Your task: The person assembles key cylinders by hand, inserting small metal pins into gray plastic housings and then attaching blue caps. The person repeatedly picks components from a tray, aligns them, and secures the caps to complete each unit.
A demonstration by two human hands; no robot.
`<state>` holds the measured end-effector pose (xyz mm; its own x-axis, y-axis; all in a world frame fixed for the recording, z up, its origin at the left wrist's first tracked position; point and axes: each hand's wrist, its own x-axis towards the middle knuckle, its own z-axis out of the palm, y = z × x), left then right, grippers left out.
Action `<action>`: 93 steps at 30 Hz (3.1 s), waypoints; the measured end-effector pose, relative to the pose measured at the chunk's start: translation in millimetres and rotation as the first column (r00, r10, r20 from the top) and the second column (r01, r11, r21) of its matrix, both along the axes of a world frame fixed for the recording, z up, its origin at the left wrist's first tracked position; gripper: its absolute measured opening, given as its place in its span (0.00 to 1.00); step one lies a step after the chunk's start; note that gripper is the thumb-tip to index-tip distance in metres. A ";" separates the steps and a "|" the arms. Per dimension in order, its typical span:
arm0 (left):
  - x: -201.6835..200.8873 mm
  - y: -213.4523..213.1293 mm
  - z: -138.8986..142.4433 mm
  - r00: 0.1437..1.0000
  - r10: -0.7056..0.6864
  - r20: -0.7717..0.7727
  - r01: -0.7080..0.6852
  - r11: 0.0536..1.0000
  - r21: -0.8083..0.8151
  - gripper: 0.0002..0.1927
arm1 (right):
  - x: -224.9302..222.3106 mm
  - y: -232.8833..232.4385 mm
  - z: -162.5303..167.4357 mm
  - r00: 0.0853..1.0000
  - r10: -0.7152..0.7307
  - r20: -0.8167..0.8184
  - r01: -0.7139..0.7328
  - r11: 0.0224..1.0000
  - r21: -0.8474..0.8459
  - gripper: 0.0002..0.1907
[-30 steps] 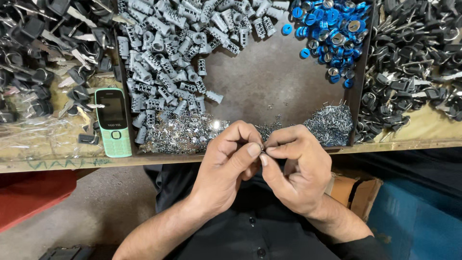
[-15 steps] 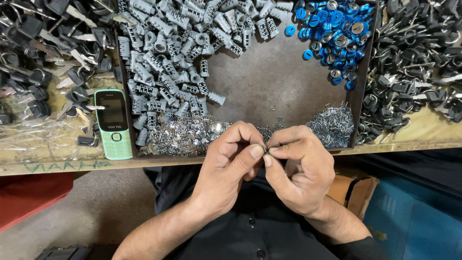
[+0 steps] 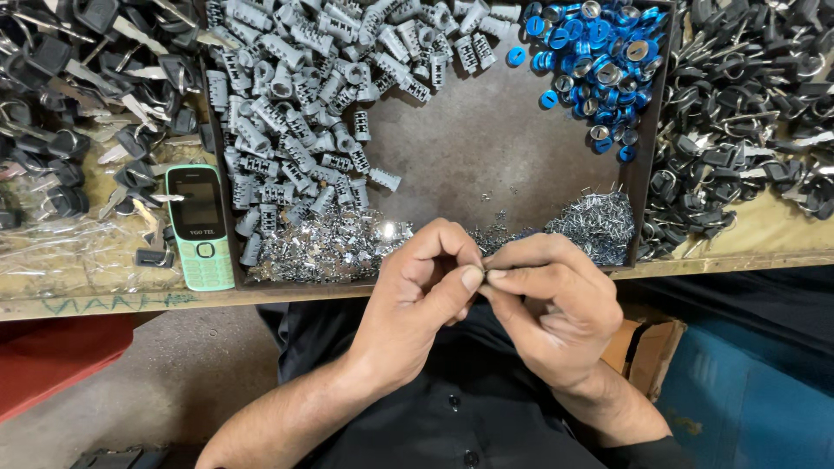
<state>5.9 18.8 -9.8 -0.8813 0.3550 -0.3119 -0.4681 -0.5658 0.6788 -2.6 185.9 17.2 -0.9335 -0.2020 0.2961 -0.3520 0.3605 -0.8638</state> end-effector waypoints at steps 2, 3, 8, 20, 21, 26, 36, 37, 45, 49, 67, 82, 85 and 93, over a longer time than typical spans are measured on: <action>-2.3 4.1 0.0 0.999 -0.022 0.028 0.021 0.999 0.031 0.05 | 1.5 6.0 1.1 0.999 -0.030 0.025 0.029 0.999 0.023 0.11; -3.7 6.4 -0.2 0.998 -0.036 0.043 0.034 0.998 0.046 0.06 | 2.2 9.2 0.8 0.998 -0.040 0.042 0.039 0.999 0.010 0.11; -8.9 16.3 0.8 0.997 -0.077 0.029 0.077 0.997 0.013 0.07 | 6.0 24.4 -4.3 0.987 -0.079 0.141 0.095 0.989 -0.114 0.10; -10.8 22.0 1.0 0.980 -0.090 0.180 0.063 0.987 0.151 0.08 | 7.9 32.7 -15.4 0.947 0.037 0.319 0.089 0.924 -0.372 0.06; -10.8 21.7 0.7 0.978 -0.089 0.188 0.060 0.986 0.153 0.08 | 7.4 31.6 -14.7 0.946 0.041 0.321 0.087 0.924 -0.373 0.06; -11.5 17.3 0.0 0.969 -0.093 0.230 0.033 0.968 0.249 0.08 | 3.3 30.2 -6.1 0.927 0.022 0.374 0.137 0.909 -0.394 0.06; -10.8 -1.9 -1.0 0.975 -0.076 0.211 0.017 0.963 0.270 0.07 | -25.3 60.6 17.5 0.948 -0.281 -0.151 0.311 0.718 0.622 0.13; -10.4 -1.5 -1.4 0.976 -0.075 0.205 0.018 0.965 0.263 0.07 | -24.2 54.5 21.2 0.945 -0.294 -0.145 0.321 0.745 0.585 0.14; -2.3 2.7 3.9 0.964 -0.105 0.243 0.053 0.977 0.208 0.06 | -1.5 2.7 16.7 0.998 -0.049 0.029 0.047 0.997 0.069 0.12; 1.4 -5.2 4.1 0.980 -0.060 0.188 0.025 0.983 0.181 0.05 | 0.8 1.4 2.7 1.000 -0.015 0.022 0.014 0.999 0.041 0.12; 1.3 -57.5 1.4 0.973 0.211 0.093 -0.226 0.951 0.211 0.04 | -75.4 -42.0 -4.4 0.984 0.162 -0.069 -0.119 0.900 0.421 0.14; -8.9 -58.5 -3.0 0.996 0.072 0.056 -0.075 0.996 0.053 0.06 | -24.1 -40.2 -7.0 0.895 0.195 0.401 0.010 0.890 -0.455 0.13; -11.7 -50.3 -1.7 0.997 0.063 0.047 -0.066 0.996 0.066 0.06 | -15.8 -34.7 -6.8 0.877 0.138 0.461 0.094 0.891 -0.445 0.17; -8.3 -41.1 3.2 0.995 0.038 0.089 -0.053 0.985 0.166 0.07 | -15.2 -22.9 1.9 0.923 0.170 0.345 -0.074 0.959 -0.275 0.12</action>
